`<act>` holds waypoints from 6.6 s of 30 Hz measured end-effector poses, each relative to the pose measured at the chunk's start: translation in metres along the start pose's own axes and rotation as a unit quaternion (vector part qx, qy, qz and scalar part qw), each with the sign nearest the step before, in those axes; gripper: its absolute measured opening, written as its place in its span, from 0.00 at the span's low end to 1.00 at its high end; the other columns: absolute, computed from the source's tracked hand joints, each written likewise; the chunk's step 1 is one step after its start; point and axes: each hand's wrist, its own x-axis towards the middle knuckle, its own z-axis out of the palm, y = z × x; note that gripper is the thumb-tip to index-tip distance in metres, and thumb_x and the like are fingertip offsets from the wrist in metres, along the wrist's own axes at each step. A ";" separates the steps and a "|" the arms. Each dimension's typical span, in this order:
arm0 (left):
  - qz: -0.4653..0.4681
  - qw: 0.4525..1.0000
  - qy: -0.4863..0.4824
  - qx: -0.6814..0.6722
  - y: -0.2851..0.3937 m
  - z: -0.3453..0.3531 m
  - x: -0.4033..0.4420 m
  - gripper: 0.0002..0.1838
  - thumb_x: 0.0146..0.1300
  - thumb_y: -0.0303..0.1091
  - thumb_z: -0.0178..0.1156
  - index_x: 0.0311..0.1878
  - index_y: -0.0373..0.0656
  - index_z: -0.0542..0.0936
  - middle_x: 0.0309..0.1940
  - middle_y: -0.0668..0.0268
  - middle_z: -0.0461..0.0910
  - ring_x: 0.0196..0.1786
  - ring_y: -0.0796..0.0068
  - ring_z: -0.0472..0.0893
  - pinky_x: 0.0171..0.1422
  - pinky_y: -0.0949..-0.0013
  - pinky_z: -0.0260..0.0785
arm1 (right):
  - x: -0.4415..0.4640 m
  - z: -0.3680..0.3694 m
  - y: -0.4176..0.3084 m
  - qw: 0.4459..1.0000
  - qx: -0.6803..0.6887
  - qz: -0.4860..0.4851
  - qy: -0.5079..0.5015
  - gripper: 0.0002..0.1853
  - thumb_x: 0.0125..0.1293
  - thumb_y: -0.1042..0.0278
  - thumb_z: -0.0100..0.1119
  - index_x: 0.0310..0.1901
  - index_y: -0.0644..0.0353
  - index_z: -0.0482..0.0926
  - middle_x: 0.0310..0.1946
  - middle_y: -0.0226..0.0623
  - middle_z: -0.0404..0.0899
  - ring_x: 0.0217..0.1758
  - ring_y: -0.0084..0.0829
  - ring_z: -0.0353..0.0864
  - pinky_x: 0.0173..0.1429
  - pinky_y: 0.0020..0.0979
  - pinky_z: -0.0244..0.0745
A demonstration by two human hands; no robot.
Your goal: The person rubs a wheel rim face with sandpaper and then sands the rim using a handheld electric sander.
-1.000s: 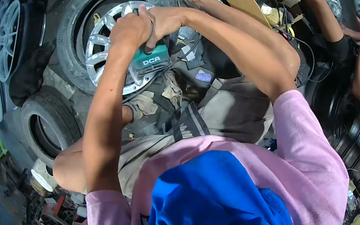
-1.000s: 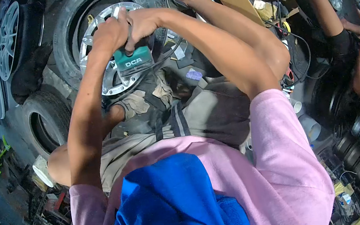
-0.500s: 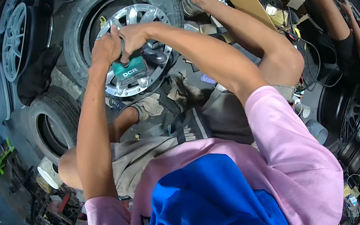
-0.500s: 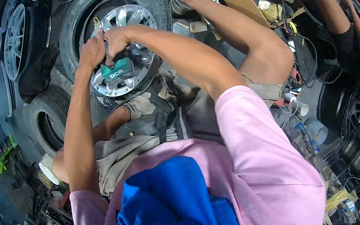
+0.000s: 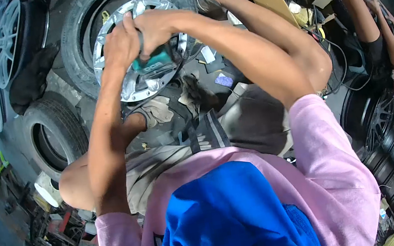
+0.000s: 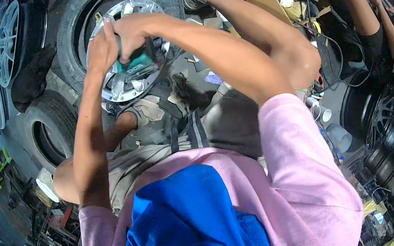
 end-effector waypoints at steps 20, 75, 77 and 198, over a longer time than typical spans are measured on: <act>0.093 0.991 -0.062 -0.069 -0.040 -0.011 0.024 0.40 0.81 0.59 0.29 0.52 0.32 0.82 0.52 0.35 0.81 0.61 0.32 0.76 0.68 0.47 0.66 | 0.022 0.023 -0.033 0.986 -0.052 0.148 0.063 0.22 0.44 0.49 0.75 0.28 0.63 0.86 0.25 0.40 0.87 0.34 0.41 0.89 0.46 0.39 0.84; 0.123 0.961 -0.168 0.184 -0.041 -0.004 0.081 0.28 0.81 0.46 0.32 0.69 0.34 0.67 0.58 0.33 0.79 0.62 0.31 0.77 0.67 0.44 0.68 | 0.022 -0.006 0.008 0.993 0.092 0.058 0.037 0.45 0.40 0.41 0.81 0.57 0.66 0.83 0.48 0.49 0.87 0.49 0.42 0.87 0.54 0.41 0.81; 0.014 0.983 -0.156 0.092 -0.054 -0.011 0.071 0.36 0.81 0.53 0.28 0.65 0.32 0.75 0.58 0.31 0.77 0.61 0.33 0.79 0.69 0.43 0.69 | 0.032 -0.003 0.001 0.996 0.076 0.056 -0.003 0.42 0.40 0.41 0.81 0.52 0.66 0.85 0.44 0.48 0.88 0.46 0.42 0.88 0.51 0.40 0.82; -0.005 0.916 0.212 -0.341 -0.012 0.050 -0.103 0.26 0.81 0.52 0.40 0.50 0.39 0.80 0.39 0.42 0.84 0.46 0.32 0.81 0.53 0.39 0.71 | -0.087 0.033 -0.045 0.955 -0.268 -0.049 0.117 0.43 0.45 0.53 0.80 0.61 0.63 0.72 0.55 0.50 0.81 0.55 0.58 0.82 0.58 0.48 0.80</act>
